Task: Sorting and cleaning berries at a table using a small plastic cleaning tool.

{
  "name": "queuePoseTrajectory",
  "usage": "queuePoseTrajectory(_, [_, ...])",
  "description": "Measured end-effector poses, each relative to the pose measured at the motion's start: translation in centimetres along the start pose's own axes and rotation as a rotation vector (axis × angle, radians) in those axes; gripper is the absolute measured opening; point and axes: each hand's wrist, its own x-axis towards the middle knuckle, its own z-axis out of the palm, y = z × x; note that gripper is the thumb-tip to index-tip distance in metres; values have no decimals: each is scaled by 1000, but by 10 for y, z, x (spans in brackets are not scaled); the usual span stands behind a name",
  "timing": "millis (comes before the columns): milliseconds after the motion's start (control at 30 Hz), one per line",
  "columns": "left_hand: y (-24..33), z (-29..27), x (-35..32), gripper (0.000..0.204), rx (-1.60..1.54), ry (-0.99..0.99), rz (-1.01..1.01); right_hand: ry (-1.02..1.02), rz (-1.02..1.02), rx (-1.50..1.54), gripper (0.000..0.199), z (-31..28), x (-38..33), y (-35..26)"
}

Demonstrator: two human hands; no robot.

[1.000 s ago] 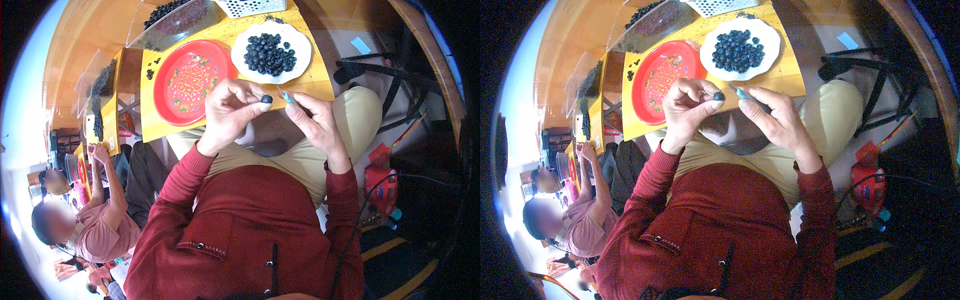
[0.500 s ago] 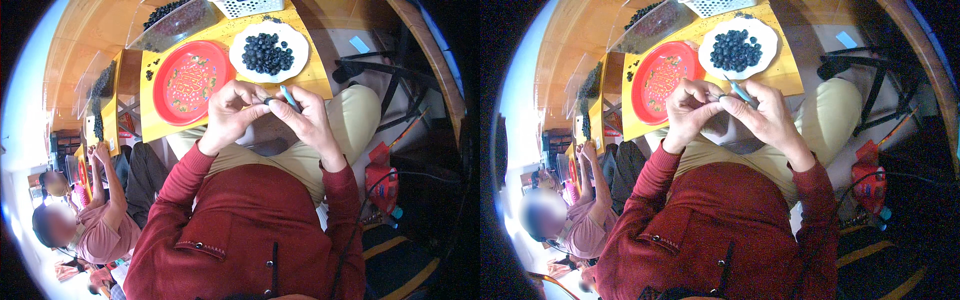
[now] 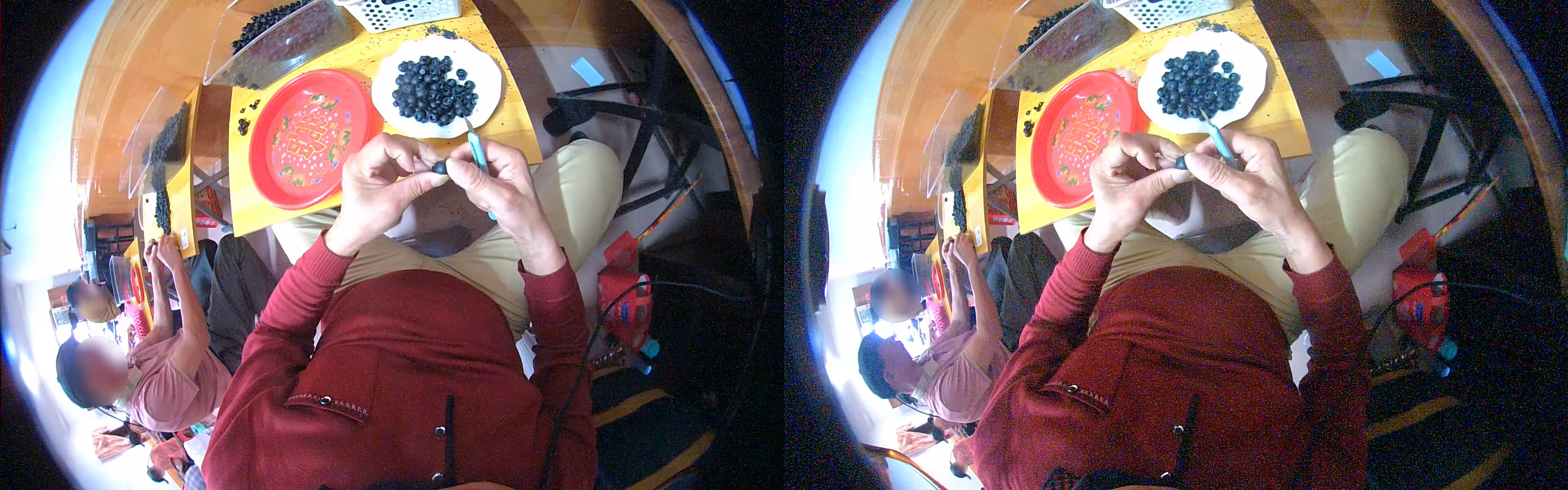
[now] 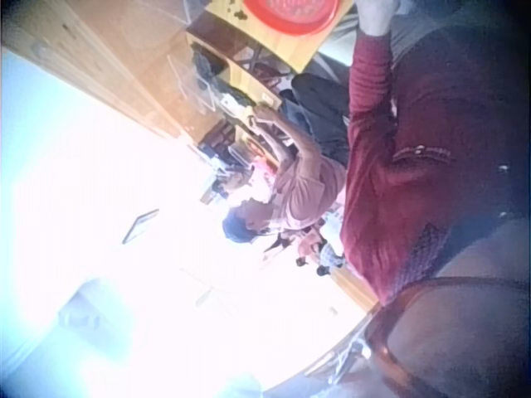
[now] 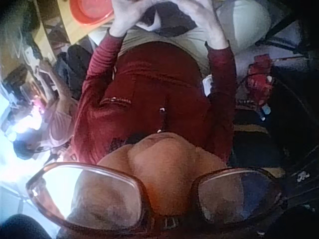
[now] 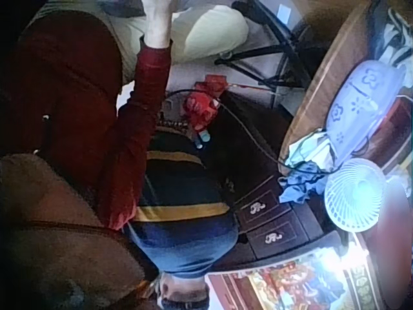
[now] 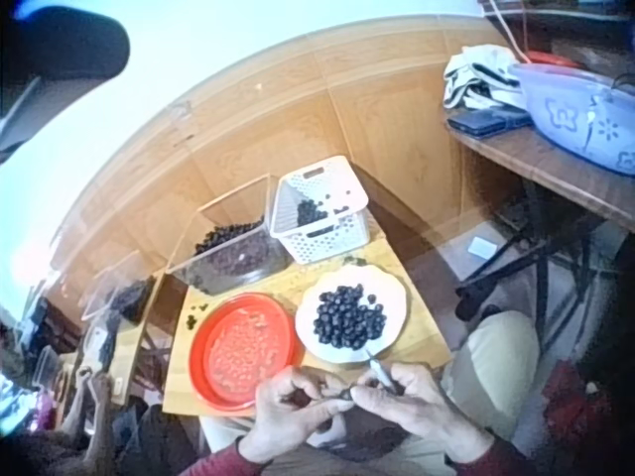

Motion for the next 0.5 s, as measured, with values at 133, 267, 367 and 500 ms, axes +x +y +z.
queuePoseTrajectory(133, [-1, 0, 0, 33, 58, 9, -9, 26, 73, 102, 17, -6, 3, 5])
queuePoseTrajectory(267, [1, 3, 5, 29, 64, 23, -27, 93, 113, 91, 15, -11, 4, 8])
queuePoseTrajectory(367, [-1, 1, 10, 23, 86, 34, -102, 133, 92, 66, 16, -16, 3, 14])
queuePoseTrajectory(500, [0, -4, 31, 15, 146, 23, -98, 169, 100, 19, 18, -23, 0, 23])
